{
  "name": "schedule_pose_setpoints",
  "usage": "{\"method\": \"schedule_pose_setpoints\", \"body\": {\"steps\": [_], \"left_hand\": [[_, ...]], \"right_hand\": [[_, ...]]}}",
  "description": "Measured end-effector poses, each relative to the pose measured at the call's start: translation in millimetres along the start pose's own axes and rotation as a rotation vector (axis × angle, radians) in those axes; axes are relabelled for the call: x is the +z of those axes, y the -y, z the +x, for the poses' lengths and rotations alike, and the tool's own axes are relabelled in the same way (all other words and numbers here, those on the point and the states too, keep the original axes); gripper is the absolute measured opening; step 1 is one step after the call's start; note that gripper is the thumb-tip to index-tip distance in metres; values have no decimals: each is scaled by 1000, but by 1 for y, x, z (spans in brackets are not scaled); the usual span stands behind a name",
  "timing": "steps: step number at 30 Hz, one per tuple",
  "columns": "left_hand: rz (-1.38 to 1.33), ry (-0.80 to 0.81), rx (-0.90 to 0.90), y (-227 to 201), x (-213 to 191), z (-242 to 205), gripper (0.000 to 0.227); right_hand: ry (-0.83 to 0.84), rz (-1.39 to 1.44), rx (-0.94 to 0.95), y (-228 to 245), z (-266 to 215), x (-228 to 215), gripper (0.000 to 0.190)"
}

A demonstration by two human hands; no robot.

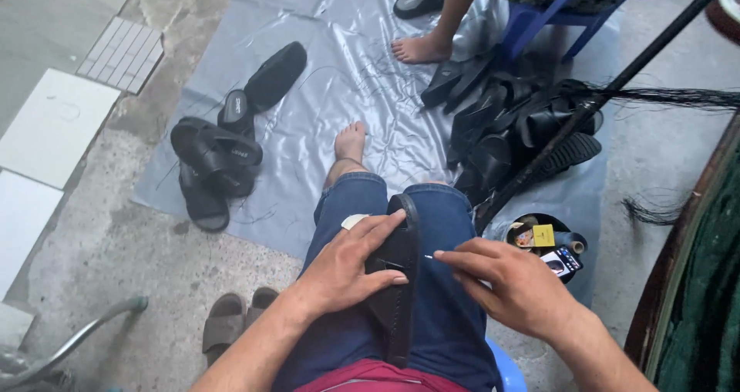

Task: Hand sewing the upper part of a black sandal to the sole using a needle and thread.

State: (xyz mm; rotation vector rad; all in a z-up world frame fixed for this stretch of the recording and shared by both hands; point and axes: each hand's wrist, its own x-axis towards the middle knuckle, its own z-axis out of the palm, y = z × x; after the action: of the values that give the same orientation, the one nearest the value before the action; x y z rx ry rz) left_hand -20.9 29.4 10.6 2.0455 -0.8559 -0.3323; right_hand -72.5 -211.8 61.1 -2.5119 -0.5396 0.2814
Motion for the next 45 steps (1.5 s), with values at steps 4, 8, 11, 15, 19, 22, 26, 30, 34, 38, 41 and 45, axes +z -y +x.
{"method": "schedule_pose_setpoints", "body": {"steps": [4,8,11,15,19,22,26,30,34,38,41,45], "left_hand": [[61,-60,27,7,7,1,78],[73,-2,-14,11,7,4,76],[84,-8,8,14,5,4,77],[82,6,9,15,4,3,76],[82,3,-6,15,4,2,76],[78,33,-32,15,3,3,75],[82,56,-42,16,3,3,75],[92,54,-47,16,4,3,76],[74,54,-45,16,3,3,74],[70,44,-35,18,4,2,73],[70,30,-27,18,5,2,75],[68,16,-22,20,6,2,75]], "right_hand": [[18,-65,-46,-4,13,2,31],[45,-107,-79,-5,20,2,28],[69,-142,-100,-9,22,4,32],[65,-186,-125,-7,27,4,32],[87,-186,-104,-6,29,4,34],[73,-216,-141,-6,28,5,35],[93,-207,-101,-8,29,6,37],[67,-209,-142,-10,28,8,38],[62,-199,-129,-9,29,7,38],[73,-177,-126,-9,29,7,38],[18,-119,-57,-1,30,7,32],[-146,160,97,-13,18,33,39]]}}
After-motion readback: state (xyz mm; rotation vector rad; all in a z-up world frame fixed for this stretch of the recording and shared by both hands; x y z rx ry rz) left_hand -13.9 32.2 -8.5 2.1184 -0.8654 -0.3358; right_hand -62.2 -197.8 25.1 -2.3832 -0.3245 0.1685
